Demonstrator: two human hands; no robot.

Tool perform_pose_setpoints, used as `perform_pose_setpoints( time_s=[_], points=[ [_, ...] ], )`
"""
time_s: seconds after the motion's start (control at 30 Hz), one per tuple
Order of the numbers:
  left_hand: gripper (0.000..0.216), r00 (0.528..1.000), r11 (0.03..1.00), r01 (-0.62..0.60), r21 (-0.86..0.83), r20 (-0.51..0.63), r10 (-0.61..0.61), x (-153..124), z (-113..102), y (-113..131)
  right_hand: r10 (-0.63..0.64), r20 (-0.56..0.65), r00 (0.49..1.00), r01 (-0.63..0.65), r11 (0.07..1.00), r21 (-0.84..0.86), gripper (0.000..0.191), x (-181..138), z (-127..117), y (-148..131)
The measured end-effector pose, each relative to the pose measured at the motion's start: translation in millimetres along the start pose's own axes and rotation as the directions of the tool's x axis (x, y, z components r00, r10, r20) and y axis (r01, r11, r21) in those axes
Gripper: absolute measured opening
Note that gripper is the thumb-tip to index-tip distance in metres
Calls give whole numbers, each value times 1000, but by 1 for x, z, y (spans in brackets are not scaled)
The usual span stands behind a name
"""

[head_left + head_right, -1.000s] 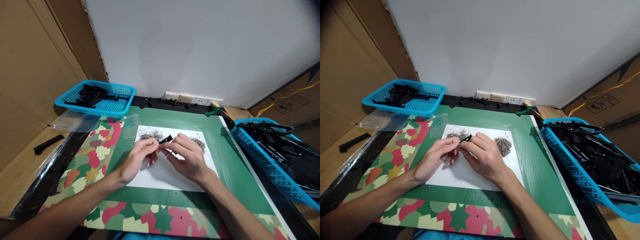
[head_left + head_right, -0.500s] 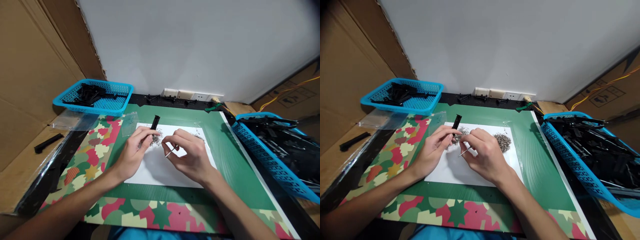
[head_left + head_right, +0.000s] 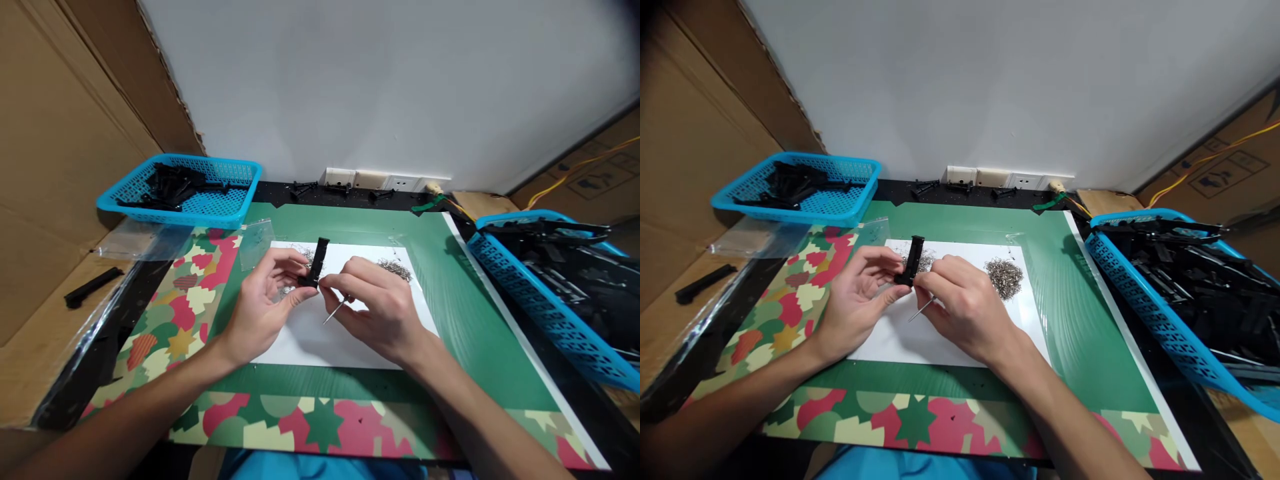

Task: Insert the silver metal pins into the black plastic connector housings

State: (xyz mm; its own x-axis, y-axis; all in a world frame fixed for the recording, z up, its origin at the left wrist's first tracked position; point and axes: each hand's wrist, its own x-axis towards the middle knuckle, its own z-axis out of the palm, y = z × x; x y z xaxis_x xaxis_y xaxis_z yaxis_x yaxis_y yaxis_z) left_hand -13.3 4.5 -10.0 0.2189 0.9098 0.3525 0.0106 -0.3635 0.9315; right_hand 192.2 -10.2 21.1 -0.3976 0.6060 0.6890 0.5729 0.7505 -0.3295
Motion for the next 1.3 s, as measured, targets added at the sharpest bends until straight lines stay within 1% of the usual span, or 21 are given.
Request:
perform_pose_setpoints(
  time_s=[0.23,0.43,0.6,0.7,0.93,1.03,1.13,1.3],
  points=[
    [33,998,996,-67,51,-17,68,2,-2,1,-14,45,999,14,1000,-2,20,0,-2,1],
    [34,999,1000,-12,25,-30,12,3,-2,0,-28,29,999,30,998,-50,22,0,1,2],
    [36,999,999,-4,35,-33,5,3,-4,-3,-43,91,995,51,995,-89,21,-1,1,4],
    [35,999,999,25,25,-29,-24,3,-3,-3,-27,120,992,32,999,-42,21,-3,1,9],
    [36,995,993,100,-63,-9,-101,2,-1,-1,26,77,997,-37,989,141,16,-7,5,14],
    [36,992,985,122,-121,-13,-124,4,-2,1,97,47,994,-105,970,221,14,-7,7,11],
    [33,990,979,134,-153,-17,-138,5,-3,3,152,33,988,-155,952,264,12,-6,8,8],
    [32,989,974,141,-177,-12,-146,5,-4,3,100,48,994,-109,958,264,13,-3,4,8]
  ],
)
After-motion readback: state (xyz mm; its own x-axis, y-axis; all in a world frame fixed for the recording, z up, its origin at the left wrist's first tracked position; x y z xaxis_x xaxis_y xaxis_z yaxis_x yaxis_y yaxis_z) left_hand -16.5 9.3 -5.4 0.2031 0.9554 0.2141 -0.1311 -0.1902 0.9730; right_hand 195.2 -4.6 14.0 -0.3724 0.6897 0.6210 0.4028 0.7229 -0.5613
